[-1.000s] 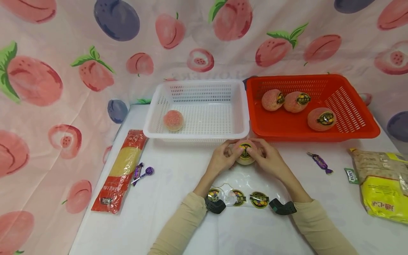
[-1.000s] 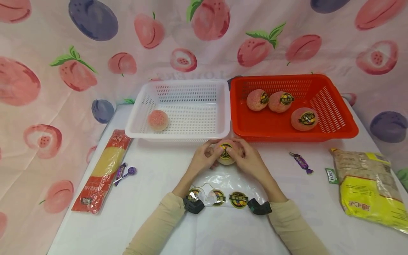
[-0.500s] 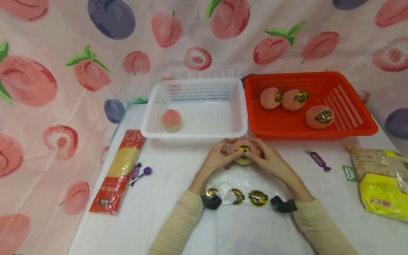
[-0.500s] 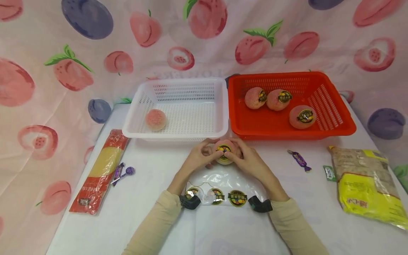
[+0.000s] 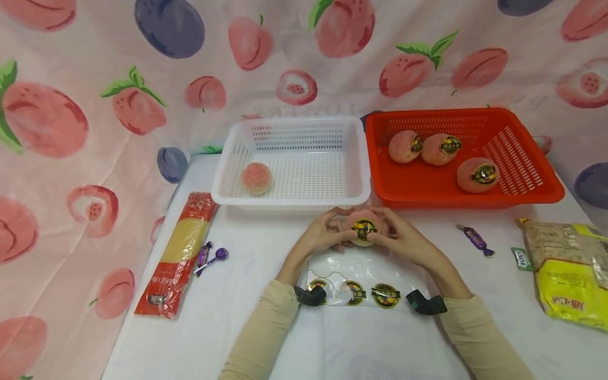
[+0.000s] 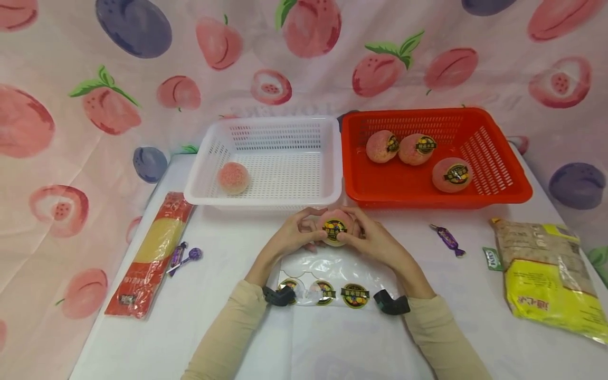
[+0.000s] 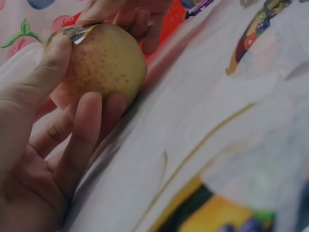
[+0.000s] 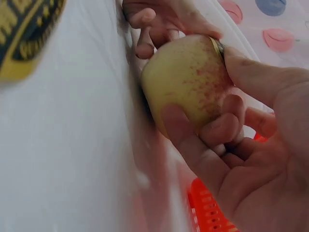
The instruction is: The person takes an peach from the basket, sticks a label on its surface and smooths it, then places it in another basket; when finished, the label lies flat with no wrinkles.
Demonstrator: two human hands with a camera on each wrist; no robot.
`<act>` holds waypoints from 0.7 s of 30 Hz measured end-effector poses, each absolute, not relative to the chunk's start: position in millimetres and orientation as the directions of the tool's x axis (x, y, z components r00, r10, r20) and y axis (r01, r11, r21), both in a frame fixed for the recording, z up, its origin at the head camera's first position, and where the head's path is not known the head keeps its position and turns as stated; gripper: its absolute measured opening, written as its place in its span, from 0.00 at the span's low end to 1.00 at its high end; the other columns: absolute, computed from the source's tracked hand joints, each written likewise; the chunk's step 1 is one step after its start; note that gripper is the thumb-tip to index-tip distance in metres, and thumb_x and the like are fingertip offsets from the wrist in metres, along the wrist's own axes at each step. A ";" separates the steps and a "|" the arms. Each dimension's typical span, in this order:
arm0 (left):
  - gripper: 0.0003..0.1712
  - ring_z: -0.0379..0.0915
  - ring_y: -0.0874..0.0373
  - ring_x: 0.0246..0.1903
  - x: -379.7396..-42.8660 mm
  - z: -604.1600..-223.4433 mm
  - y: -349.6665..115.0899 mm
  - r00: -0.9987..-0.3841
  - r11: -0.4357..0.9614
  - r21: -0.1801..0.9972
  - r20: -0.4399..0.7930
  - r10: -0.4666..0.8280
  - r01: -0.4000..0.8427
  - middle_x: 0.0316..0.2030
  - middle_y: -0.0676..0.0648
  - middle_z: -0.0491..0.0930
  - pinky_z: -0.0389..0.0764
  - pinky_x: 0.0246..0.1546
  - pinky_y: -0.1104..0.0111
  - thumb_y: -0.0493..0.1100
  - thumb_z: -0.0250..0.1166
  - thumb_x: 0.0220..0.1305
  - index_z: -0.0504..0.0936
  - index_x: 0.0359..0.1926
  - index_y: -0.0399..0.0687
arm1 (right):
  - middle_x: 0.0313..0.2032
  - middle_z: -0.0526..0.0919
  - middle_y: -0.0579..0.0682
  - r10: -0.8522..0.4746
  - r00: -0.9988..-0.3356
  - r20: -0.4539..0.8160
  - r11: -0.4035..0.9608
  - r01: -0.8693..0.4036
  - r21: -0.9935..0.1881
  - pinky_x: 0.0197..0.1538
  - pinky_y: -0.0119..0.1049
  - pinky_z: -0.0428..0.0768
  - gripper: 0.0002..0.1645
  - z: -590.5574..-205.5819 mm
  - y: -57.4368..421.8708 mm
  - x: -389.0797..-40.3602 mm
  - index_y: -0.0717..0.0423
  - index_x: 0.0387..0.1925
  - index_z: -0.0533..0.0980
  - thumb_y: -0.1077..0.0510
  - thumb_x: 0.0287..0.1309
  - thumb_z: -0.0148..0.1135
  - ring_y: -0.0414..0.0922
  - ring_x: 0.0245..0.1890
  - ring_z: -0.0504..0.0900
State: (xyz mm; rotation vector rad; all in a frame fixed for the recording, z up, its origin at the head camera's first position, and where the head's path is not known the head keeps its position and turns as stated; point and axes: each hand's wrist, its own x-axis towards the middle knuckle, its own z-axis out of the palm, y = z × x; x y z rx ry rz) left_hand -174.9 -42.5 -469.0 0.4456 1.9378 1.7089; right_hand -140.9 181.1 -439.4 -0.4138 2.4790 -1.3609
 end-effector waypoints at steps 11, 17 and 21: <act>0.33 0.79 0.43 0.30 -171.7 -465.9 -48.9 -0.761 0.065 0.993 -0.121 0.637 -0.103 0.31 0.32 0.79 0.80 0.27 0.56 0.40 0.65 0.52 0.65 0.59 0.59 | 0.24 0.69 0.51 -0.473 -0.879 -0.061 0.461 -0.188 -0.867 0.26 0.29 0.68 0.42 -437.2 189.7 -139.4 0.49 0.63 0.55 0.57 0.48 0.64 0.41 0.25 0.68; 0.33 0.79 0.45 0.25 -169.1 -468.7 -48.3 -0.768 0.078 0.995 -0.093 0.634 -0.057 0.28 0.32 0.77 0.79 0.23 0.58 0.41 0.64 0.53 0.64 0.60 0.57 | 0.33 0.73 0.58 -0.492 -0.853 -0.173 0.229 0.065 -0.971 0.41 0.35 0.77 0.37 -459.9 213.7 -144.6 0.46 0.64 0.53 0.54 0.55 0.57 0.50 0.34 0.75; 0.34 0.69 0.42 0.15 -171.4 -466.4 -48.2 -0.779 0.138 0.990 -0.070 0.623 0.022 0.21 0.37 0.72 0.72 0.12 0.64 0.44 0.65 0.52 0.63 0.60 0.56 | 0.35 0.73 0.53 -0.407 -0.898 -0.169 -0.178 0.259 -0.949 0.45 0.37 0.76 0.20 -462.1 231.3 -142.3 0.58 0.55 0.61 0.57 0.62 0.47 0.48 0.36 0.75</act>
